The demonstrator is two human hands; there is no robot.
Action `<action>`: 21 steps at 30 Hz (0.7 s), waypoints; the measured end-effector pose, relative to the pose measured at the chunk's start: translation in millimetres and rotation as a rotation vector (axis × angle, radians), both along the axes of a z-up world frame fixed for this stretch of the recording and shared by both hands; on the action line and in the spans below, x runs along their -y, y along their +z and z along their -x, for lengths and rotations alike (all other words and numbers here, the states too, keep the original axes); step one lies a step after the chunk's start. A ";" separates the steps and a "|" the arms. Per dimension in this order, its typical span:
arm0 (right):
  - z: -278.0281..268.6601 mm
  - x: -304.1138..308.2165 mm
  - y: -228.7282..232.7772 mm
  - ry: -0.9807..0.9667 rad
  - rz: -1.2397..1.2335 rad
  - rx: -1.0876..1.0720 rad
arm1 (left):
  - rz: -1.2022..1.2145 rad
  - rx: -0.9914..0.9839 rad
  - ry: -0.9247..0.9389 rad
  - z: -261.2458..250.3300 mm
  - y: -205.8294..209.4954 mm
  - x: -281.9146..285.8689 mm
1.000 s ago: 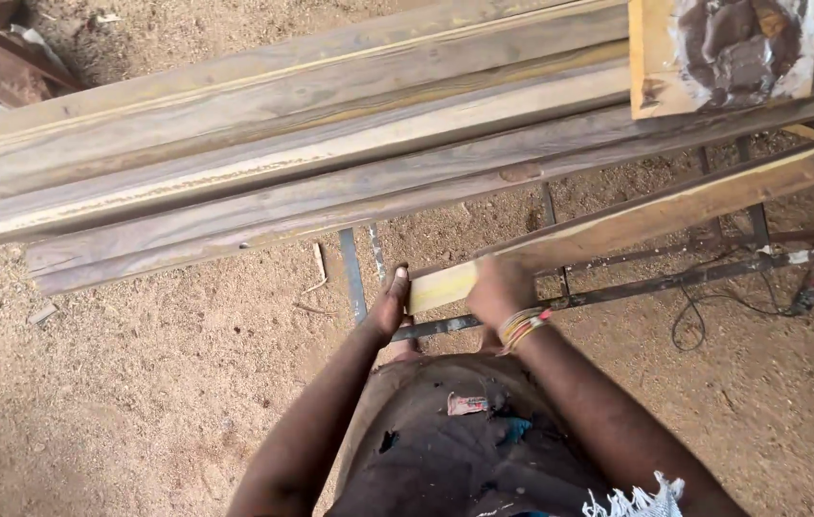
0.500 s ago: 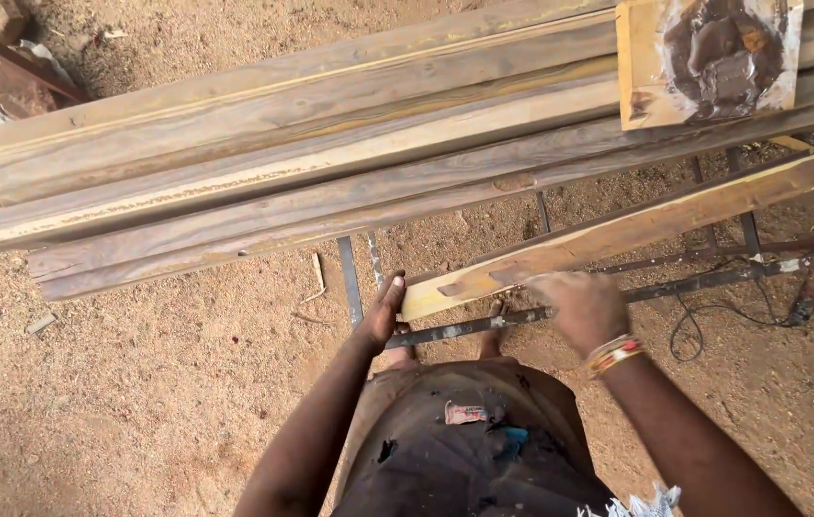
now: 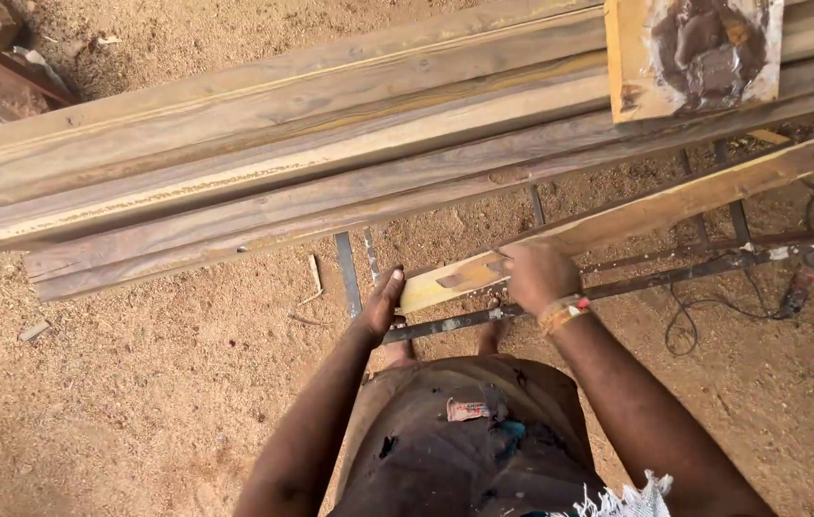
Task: Applying wood filler or putty to gaps and surfaces of wooden beams using a putty knife and fingers.
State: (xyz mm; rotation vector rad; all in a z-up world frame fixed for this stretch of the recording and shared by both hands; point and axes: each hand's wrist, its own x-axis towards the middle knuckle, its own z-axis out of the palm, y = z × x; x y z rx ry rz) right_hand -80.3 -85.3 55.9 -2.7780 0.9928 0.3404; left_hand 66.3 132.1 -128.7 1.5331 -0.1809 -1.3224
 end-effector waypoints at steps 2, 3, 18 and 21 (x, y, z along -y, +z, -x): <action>34.2 32.3 -28.4 0.080 0.112 0.134 | 0.016 0.019 0.011 -7.5 2.8 3.7; 55.8 45.2 -44.1 0.146 0.210 0.256 | 0.017 0.026 0.009 -6.3 3.6 1.2; 34.8 111.8 25.1 -0.514 -0.086 -0.176 | 0.028 0.011 -0.023 -3.0 2.8 1.7; 6.3 74.6 -3.4 -0.544 -0.209 -0.103 | 0.060 0.019 -0.031 -4.5 4.0 -2.0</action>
